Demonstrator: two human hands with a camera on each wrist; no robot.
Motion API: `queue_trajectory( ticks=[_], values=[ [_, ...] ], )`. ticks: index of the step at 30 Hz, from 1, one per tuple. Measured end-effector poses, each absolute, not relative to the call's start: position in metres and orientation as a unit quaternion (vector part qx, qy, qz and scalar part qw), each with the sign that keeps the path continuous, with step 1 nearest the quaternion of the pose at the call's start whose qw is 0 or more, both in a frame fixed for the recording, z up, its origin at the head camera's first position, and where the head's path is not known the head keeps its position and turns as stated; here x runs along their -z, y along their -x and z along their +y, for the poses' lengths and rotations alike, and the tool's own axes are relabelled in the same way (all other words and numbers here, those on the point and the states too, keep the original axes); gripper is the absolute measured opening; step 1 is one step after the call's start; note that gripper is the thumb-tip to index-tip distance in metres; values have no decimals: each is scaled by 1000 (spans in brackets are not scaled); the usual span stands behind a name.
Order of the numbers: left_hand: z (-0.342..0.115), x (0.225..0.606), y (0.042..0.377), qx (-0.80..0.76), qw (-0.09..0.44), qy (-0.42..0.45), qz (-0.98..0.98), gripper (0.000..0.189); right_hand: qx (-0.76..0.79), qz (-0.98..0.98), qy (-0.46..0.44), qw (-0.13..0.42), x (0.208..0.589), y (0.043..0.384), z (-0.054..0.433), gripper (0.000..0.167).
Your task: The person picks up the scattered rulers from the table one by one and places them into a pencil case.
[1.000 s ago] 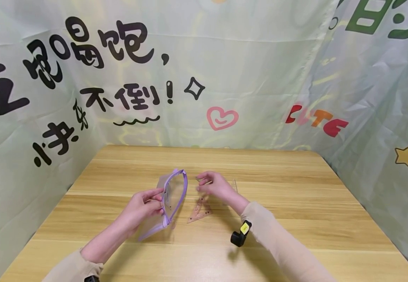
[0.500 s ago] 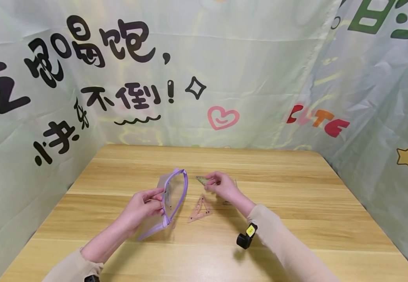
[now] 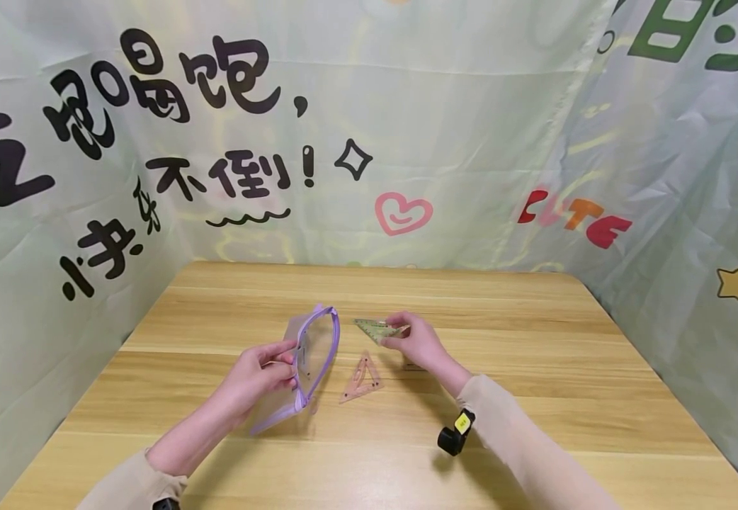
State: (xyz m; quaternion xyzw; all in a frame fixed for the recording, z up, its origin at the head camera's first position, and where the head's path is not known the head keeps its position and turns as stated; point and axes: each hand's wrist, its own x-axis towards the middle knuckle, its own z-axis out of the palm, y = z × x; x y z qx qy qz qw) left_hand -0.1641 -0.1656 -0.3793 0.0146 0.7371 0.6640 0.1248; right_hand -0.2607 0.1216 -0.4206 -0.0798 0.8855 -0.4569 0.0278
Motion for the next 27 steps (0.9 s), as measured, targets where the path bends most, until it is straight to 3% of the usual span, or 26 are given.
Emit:
queue_trajectory(
  ticks=[27],
  values=[
    [-165,379,163,-658,122,-7,743,63,384,921,74,-9,430,259,150,51]
  ],
)
